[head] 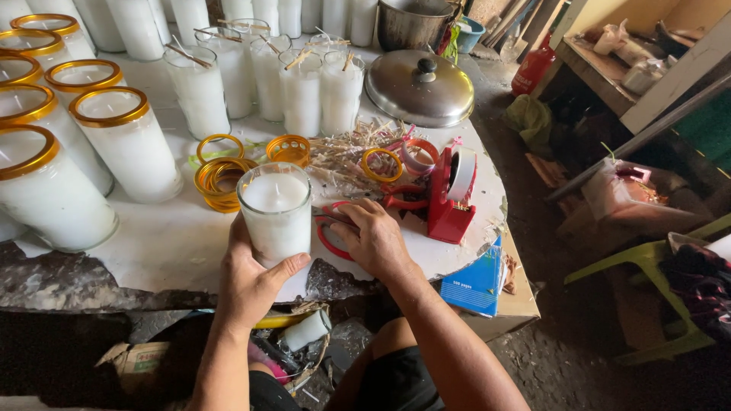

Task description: Assembling candle jars by fitting gold-colored rings onto the top rims and using tape for finishing.

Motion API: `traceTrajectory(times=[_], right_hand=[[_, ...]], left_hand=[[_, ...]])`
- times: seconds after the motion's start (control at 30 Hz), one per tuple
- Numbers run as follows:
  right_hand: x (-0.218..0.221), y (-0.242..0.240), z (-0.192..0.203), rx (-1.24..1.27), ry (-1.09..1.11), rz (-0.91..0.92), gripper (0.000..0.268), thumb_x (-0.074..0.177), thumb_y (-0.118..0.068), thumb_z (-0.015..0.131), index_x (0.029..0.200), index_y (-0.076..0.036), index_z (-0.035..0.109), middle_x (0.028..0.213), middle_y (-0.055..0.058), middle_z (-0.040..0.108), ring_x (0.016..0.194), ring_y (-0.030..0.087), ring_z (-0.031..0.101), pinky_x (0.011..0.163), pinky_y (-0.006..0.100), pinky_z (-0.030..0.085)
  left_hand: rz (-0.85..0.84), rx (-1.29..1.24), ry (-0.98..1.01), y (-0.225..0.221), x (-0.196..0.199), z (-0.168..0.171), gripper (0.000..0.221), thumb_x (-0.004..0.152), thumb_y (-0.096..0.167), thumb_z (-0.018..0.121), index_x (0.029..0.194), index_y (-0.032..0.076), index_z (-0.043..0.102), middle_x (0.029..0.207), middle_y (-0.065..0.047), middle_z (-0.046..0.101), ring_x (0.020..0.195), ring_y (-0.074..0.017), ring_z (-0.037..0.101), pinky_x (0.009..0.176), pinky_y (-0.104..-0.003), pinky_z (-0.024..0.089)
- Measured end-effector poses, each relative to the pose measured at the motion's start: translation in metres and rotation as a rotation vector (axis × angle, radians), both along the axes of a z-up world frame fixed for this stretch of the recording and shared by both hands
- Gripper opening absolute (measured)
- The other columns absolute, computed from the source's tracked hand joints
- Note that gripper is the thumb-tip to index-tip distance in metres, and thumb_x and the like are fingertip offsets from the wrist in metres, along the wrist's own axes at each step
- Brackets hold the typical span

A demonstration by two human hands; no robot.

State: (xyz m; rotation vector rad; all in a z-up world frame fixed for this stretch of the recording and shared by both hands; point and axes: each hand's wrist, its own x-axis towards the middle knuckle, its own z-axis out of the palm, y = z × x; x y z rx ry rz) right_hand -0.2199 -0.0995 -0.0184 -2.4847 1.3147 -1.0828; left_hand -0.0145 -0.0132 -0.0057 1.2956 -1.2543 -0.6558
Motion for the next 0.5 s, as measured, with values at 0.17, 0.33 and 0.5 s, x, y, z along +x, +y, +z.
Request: traceTrajectory(times=[0.17,0.33,0.5], right_hand=[[-0.0002,-0.0003,-0.0004,-0.001,-0.001,0.001,0.031,0.093,-0.029,0.075,0.116,-0.009,0.073,0.104,0.009,0.071,0.103,0.033,0.071,0.081,0.044,0.061],[0.0018,0.0006,0.0037,-0.021,-0.028,0.029,0.031,0.093,-0.029,0.075,0.114,-0.007,0.073,0.102,0.012,0.072,0.101,0.036,0.072,0.082,0.045,0.060],[0.0021,-0.0014,0.0003,-0.068,-0.051,0.050,0.030,0.091,-0.029,0.078,0.112,-0.008,0.074,0.101,0.012,0.073,0.101,0.036,0.072,0.085,0.045,0.060]], left_hand=[[0.001,0.005,-0.006,0.0021,-0.0020,0.0036,0.105,0.065,0.032,0.094,0.152,0.007,0.040,0.137,-0.024,0.057,0.132,-0.0459,0.053,0.110,-0.062,0.039],[-0.007,0.015,-0.004,-0.0001,0.0003,0.0009,0.105,0.065,0.031,0.094,0.153,0.007,0.039,0.138,-0.023,0.056,0.133,-0.0459,0.052,0.111,-0.063,0.038],[-0.011,-0.027,-0.042,-0.0008,0.0015,-0.0037,0.106,0.067,0.030,0.093,0.153,0.004,0.038,0.139,-0.027,0.053,0.134,-0.0495,0.050,0.111,-0.065,0.036]])
